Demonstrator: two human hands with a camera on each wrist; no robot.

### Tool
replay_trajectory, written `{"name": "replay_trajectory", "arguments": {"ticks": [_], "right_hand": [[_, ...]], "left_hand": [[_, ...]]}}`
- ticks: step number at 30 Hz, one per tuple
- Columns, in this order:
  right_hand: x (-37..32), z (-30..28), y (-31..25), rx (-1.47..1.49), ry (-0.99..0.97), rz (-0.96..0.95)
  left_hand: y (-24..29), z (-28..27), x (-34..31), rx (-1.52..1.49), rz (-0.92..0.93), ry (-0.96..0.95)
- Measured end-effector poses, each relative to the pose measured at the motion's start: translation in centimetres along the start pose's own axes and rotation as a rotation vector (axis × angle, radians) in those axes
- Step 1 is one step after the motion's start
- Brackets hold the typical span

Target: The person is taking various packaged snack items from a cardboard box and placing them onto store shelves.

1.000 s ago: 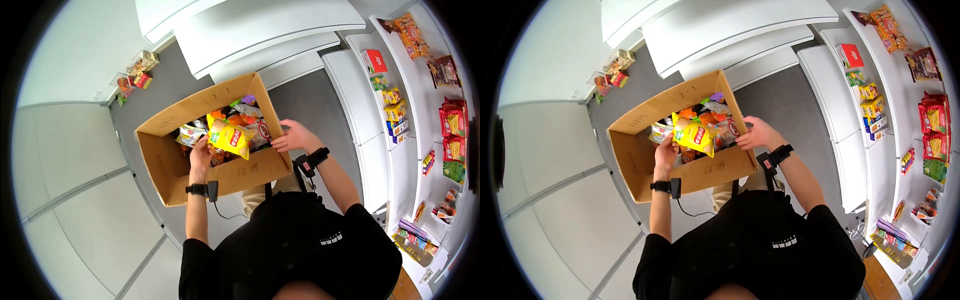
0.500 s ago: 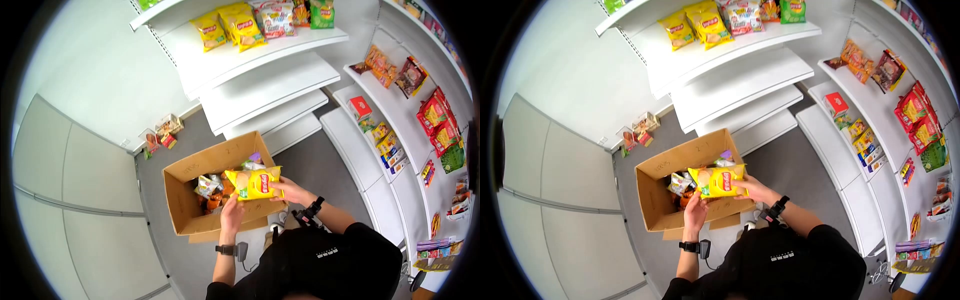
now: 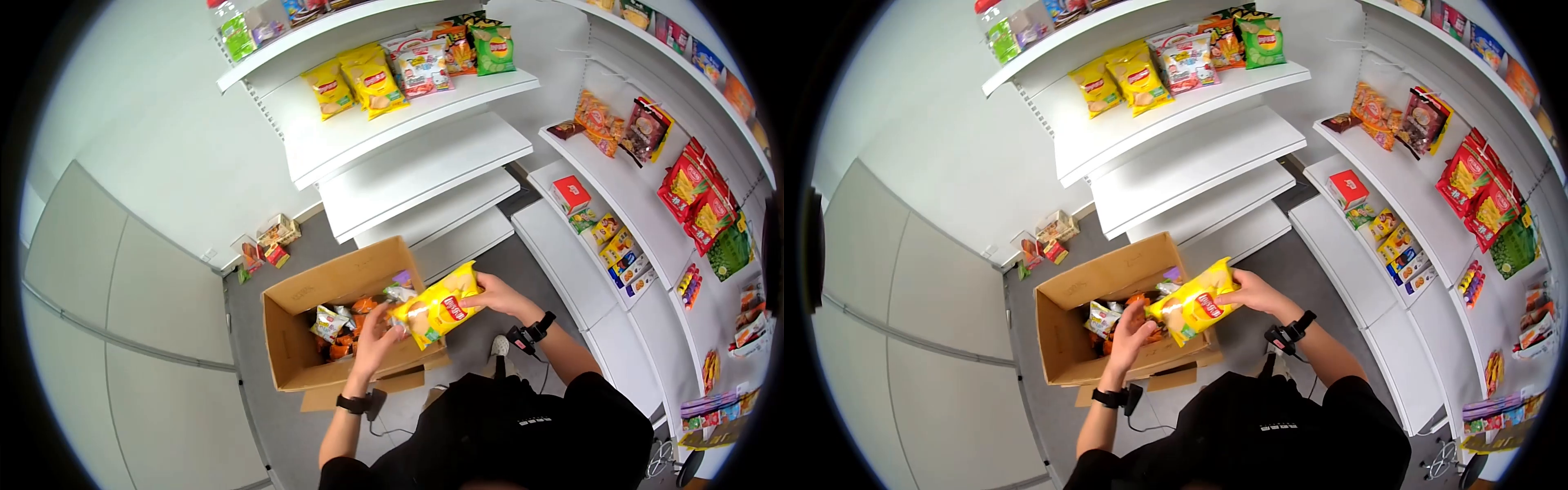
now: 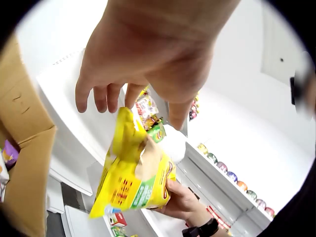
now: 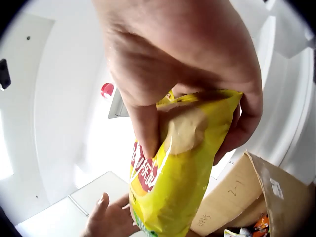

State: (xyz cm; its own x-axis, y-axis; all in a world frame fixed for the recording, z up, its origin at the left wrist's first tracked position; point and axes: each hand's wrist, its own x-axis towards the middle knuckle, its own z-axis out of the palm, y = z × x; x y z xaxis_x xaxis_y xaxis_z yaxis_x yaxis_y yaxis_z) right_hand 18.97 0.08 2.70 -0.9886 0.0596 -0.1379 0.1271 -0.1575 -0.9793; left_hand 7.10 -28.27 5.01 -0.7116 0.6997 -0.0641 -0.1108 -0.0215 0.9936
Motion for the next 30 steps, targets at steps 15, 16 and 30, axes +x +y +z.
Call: {"name": "replay_trajectory", "arguments": {"ticks": [15,16,30], "right_hand": [[-3.1,-16.2,-13.0,-0.501,0.133,-0.338],[-2.8,-17.2,-12.9,-0.425,0.138,-0.365],[-1.4,-23.4,-8.7,0.190,0.328,-0.136]], "left_hand": [[5.4,19.5,16.1,0.459,0.082,-0.278],[5.7,19.6,16.7,0.446,0.100,-0.262],[13.6,10.6,23.2,0.073,0.255,0.353]]}}
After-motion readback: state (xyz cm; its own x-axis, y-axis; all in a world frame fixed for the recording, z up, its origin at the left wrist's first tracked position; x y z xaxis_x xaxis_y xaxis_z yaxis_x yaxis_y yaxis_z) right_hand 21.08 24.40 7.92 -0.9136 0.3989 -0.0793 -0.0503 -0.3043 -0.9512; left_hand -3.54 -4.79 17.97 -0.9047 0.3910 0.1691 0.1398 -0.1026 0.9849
